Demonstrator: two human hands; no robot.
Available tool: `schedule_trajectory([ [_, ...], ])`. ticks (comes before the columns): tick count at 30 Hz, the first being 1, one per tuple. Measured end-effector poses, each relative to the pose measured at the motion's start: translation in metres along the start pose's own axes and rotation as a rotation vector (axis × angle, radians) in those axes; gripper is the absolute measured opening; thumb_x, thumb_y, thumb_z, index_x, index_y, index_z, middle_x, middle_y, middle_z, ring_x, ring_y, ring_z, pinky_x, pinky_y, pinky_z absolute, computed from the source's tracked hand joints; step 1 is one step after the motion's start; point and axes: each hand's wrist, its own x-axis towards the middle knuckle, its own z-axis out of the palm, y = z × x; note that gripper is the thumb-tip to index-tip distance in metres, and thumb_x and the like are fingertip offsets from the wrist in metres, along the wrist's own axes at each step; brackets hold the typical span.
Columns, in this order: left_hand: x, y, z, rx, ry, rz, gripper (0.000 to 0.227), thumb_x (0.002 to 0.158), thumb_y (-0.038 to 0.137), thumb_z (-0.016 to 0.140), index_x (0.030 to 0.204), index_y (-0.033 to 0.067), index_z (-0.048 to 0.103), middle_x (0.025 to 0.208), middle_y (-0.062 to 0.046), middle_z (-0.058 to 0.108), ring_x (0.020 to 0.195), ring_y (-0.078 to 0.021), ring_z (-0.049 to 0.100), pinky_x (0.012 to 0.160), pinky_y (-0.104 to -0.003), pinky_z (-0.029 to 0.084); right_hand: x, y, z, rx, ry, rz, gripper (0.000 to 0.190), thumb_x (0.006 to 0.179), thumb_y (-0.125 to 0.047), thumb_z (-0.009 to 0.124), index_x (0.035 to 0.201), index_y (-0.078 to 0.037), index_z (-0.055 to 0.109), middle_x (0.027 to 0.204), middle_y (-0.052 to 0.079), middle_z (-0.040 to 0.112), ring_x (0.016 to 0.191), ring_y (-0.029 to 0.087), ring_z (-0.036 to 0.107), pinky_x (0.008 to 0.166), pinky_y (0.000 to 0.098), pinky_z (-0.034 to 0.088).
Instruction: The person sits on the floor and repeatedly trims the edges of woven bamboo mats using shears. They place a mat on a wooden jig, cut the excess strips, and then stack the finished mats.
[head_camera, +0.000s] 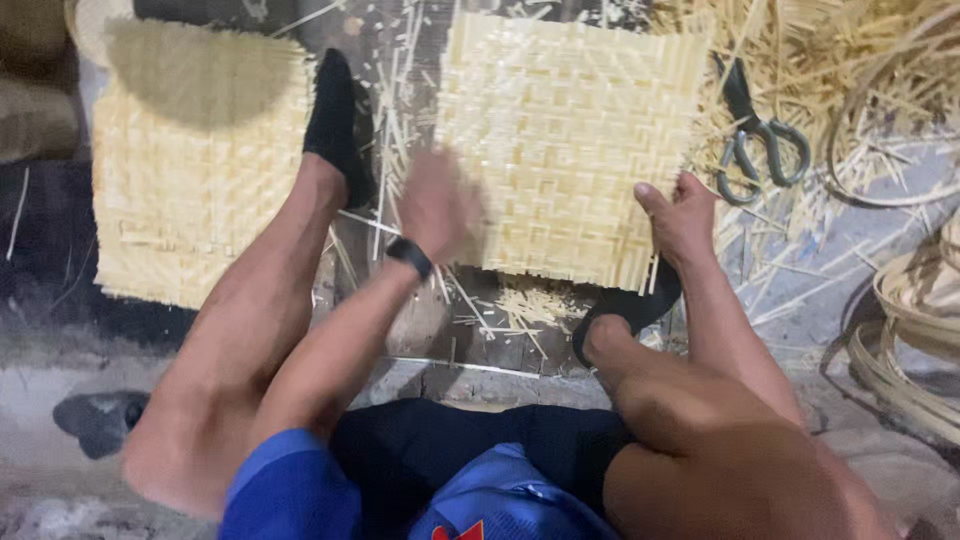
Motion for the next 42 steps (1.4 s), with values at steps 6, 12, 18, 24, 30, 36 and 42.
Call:
schedule_trajectory([
  [6, 0.067, -0.072, 0.015, -0.959, -0.117, -0.653, 0.022, 0.076, 0.013, 0.088, 0.085, 0.0052, 0.07, 0.079, -0.002, 0.068, 0.064, -0.0099, 0.06, 0.056, -0.027, 0.048, -0.014, -0.055, 0.019, -0.364, 0.279, -0.058, 0.057, 0.081, -0.014, 0.092, 0.124, 0.005, 0.06, 0.106, 0.013, 0.064, 0.095, 0.021, 0.059, 0.083, 0.033, 0.051],
  [12, 0.055, -0.06, 0.008, -0.836, 0.015, -0.523, 0.02, 0.078, 0.007, 0.087, 0.079, 0.0042, 0.067, 0.073, -0.001, 0.066, 0.061, -0.0059, 0.055, 0.054, -0.024, 0.045, -0.029, -0.103, 0.068, -1.079, -0.359, -0.492, 0.076, 0.087, -0.043, 0.079, 0.146, -0.005, 0.052, 0.136, 0.023, 0.042, 0.13, 0.04, 0.036, 0.114, 0.0583, 0.023],
  [18, 0.008, 0.056, -0.032, -0.582, 0.353, -0.268, 0.004, 0.095, 0.007, 0.072, 0.096, 0.006, 0.068, 0.085, -0.006, 0.073, 0.075, -0.0163, 0.07, 0.069, -0.033, 0.058, -0.031, -0.11, 0.093, -1.252, -0.24, -0.699, 0.064, 0.096, -0.048, 0.065, 0.148, -0.013, 0.054, 0.142, 0.018, 0.046, 0.134, 0.041, 0.039, 0.113, 0.0608, 0.024],
  [24, -0.044, 0.18, -0.03, -0.304, 0.169, 0.376, 0.012, 0.085, 0.007, 0.064, 0.094, 0.0072, 0.057, 0.086, -0.013, 0.061, 0.083, -0.0313, 0.062, 0.073, -0.043, 0.053, -0.032, -0.104, 0.088, -1.178, -0.299, -0.548, 0.064, 0.095, -0.047, 0.064, 0.148, -0.014, 0.053, 0.145, 0.018, 0.045, 0.137, 0.041, 0.038, 0.116, 0.0618, 0.021],
  [30, 0.012, 0.059, -0.043, -0.576, 0.244, -0.459, 0.021, 0.082, 0.011, 0.082, 0.099, 0.0066, 0.071, 0.086, -0.007, 0.073, 0.074, -0.0198, 0.067, 0.067, -0.032, 0.055, -0.034, -0.09, 0.089, -1.192, -0.283, -0.605, 0.064, 0.099, -0.045, 0.062, 0.154, -0.014, 0.052, 0.15, 0.021, 0.043, 0.14, 0.044, 0.036, 0.118, 0.0636, 0.018],
  [36, 0.04, -0.013, -0.02, -0.825, 0.061, -0.279, 0.032, 0.074, 0.007, 0.09, 0.102, 0.0029, 0.076, 0.094, -0.003, 0.078, 0.081, -0.0078, 0.067, 0.074, -0.026, 0.055, -0.037, -0.072, 0.09, -1.162, -0.161, -0.775, 0.066, 0.101, -0.048, 0.062, 0.157, -0.017, 0.049, 0.164, 0.024, 0.035, 0.15, 0.044, 0.028, 0.119, 0.0643, 0.015],
  [42, 0.043, -0.027, -0.009, -0.638, 0.06, -0.381, 0.038, 0.066, 0.025, 0.094, 0.093, 0.0055, 0.076, 0.073, 0.011, 0.067, 0.061, -0.0023, 0.05, 0.054, -0.025, 0.043, 0.001, -0.035, 0.023, -0.635, -0.049, -0.633, 0.057, 0.09, -0.028, 0.077, 0.138, -0.006, 0.057, 0.143, 0.02, 0.057, 0.138, 0.041, 0.05, 0.118, 0.0529, 0.035],
])
